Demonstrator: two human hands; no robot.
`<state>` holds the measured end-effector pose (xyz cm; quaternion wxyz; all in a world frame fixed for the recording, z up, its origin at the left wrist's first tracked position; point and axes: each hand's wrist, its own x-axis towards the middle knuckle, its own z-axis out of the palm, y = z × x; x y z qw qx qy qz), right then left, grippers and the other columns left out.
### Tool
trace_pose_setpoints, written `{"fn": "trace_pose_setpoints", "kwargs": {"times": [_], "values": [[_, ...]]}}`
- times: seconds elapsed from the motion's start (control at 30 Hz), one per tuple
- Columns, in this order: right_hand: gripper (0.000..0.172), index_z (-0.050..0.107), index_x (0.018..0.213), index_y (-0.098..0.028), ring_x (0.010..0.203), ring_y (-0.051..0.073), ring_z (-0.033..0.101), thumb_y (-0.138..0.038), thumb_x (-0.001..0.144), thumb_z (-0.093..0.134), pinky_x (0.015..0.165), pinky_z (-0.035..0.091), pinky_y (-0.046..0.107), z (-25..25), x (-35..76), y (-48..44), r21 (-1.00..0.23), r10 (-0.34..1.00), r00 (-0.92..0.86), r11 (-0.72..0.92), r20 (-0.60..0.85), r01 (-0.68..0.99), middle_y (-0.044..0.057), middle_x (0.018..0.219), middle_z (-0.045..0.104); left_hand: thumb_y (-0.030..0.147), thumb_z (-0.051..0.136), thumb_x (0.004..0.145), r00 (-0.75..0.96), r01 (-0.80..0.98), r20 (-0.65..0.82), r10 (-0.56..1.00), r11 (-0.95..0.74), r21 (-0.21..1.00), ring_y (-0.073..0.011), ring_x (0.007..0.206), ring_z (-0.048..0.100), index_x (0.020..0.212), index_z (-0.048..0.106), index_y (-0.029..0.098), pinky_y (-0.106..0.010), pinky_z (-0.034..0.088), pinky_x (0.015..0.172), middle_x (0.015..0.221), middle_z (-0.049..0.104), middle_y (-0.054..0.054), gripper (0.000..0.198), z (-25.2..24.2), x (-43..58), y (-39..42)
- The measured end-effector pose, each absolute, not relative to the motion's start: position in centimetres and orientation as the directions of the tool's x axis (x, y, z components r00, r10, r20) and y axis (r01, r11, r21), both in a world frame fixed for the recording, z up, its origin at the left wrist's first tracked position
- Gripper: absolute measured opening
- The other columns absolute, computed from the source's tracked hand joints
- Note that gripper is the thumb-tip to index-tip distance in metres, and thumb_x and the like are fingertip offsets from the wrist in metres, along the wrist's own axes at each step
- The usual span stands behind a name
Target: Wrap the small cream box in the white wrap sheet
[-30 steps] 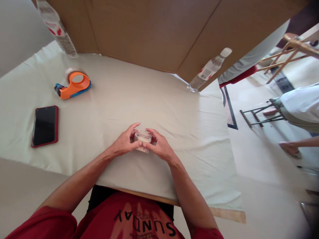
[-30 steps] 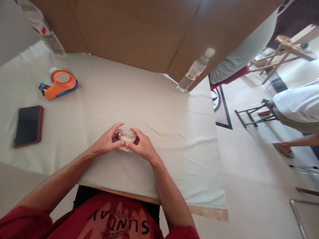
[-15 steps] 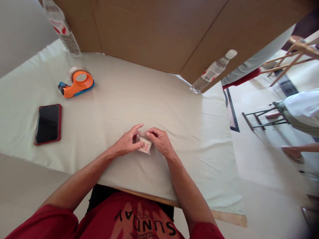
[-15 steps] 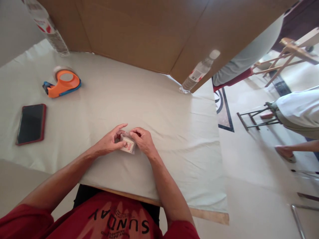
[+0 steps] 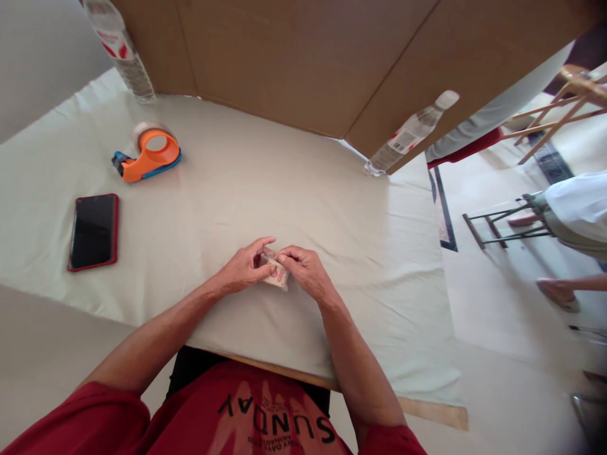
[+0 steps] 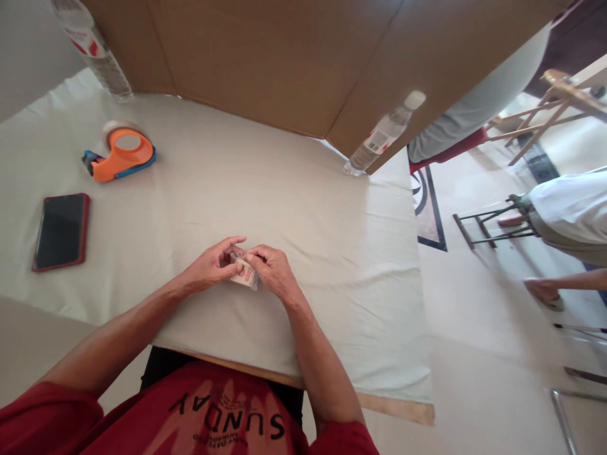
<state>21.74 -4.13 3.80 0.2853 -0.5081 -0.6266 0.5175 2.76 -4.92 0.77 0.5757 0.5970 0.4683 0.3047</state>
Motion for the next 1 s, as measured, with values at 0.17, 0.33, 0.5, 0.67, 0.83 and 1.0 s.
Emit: {"fn": "trace_pose_setpoints", "kwargs": {"times": [0.17, 0.33, 0.5, 0.67, 0.83, 1.0], "values": [[0.020, 0.071, 0.082, -0.021, 0.091, 0.020, 0.066, -0.034, 0.090, 0.058, 0.088, 0.048, 0.033, 4.3, 22.4, -4.4, -0.931, 0.898, -0.433, 0.096, -0.071, 0.352, 0.005, 0.092, 0.072, 0.036, 0.065, 0.080, 0.365, 0.212, -0.160, 0.917, 0.086, 0.974, -0.0156, 0.082, 0.063, 0.138, 0.049, 0.016, -0.029, 0.051, 0.074, 0.110, 0.068, -0.009, 0.064, 0.8, 2.8, -4.9], [0.043, 0.065, 0.119, -0.024, 0.115, 0.025, 0.061, -0.041, 0.081, 0.075, 0.101, 0.047, 0.042, 3.0, 23.5, -5.5, -0.887, 0.848, -0.529, 0.271, 0.036, 0.374, 0.010, 0.125, 0.066, 0.034, 0.065, 0.079, 0.346, 0.239, -0.177, 0.921, 0.096, 0.966, -0.0154, 0.079, 0.062, 0.139, 0.049, 0.016, -0.028, 0.051, 0.072, 0.111, 0.069, -0.009, 0.065, 1.1, 2.8, -5.0], [0.045, 0.060, 0.124, -0.025, 0.117, 0.027, 0.059, -0.036, 0.082, 0.071, 0.101, 0.047, 0.044, 1.4, 23.2, -6.3, -0.827, 0.877, -0.466, 0.346, 0.117, 0.443, 0.011, 0.126, 0.065, 0.035, 0.063, 0.081, 0.319, 0.273, -0.144, 0.937, 0.054, 0.960, -0.0147, 0.077, 0.062, 0.138, 0.050, 0.014, -0.029, 0.051, 0.073, 0.112, 0.071, -0.010, 0.062, 1.5, 2.9, -5.0], [0.039, 0.060, 0.117, -0.024, 0.107, 0.024, 0.063, -0.032, 0.079, 0.071, 0.095, 0.050, 0.041, 1.4, 22.4, -6.3, -0.813, 0.907, -0.391, 0.345, 0.160, 0.469, 0.009, 0.118, 0.067, 0.034, 0.062, 0.082, 0.281, 0.264, -0.083, 0.956, 0.006, 0.964, -0.0149, 0.081, 0.064, 0.132, 0.055, 0.015, -0.029, 0.053, 0.077, 0.110, 0.072, -0.009, 0.054, 1.5, 2.8, -4.9], [0.039, 0.059, 0.117, -0.024, 0.110, 0.025, 0.062, -0.031, 0.080, 0.070, 0.096, 0.050, 0.041, 1.5, 22.3, -6.1, -0.799, 0.909, -0.388, 0.344, 0.152, 0.493, 0.010, 0.119, 0.067, 0.035, 0.062, 0.082, 0.252, 0.280, -0.057, 0.966, -0.016, 0.960, -0.0155, 0.082, 0.065, 0.125, 0.062, 0.015, -0.029, 0.053, 0.078, 0.108, 0.073, -0.008, 0.047, 1.2, 2.9, -4.7], [0.041, 0.058, 0.121, -0.023, 0.110, 0.025, 0.063, -0.030, 0.081, 0.068, 0.096, 0.050, 0.040, 1.1, 22.4, -5.8, -0.814, 0.909, -0.390, 0.334, 0.145, 0.475, 0.010, 0.120, 0.067, 0.036, 0.060, 0.084, 0.236, 0.343, -0.039, 0.971, -0.045, 0.938, -0.0161, 0.079, 0.063, 0.106, 0.071, 0.016, -0.028, 0.051, 0.074, 0.094, 0.071, -0.006, 0.031, 1.3, 3.0, -4.5]]}}
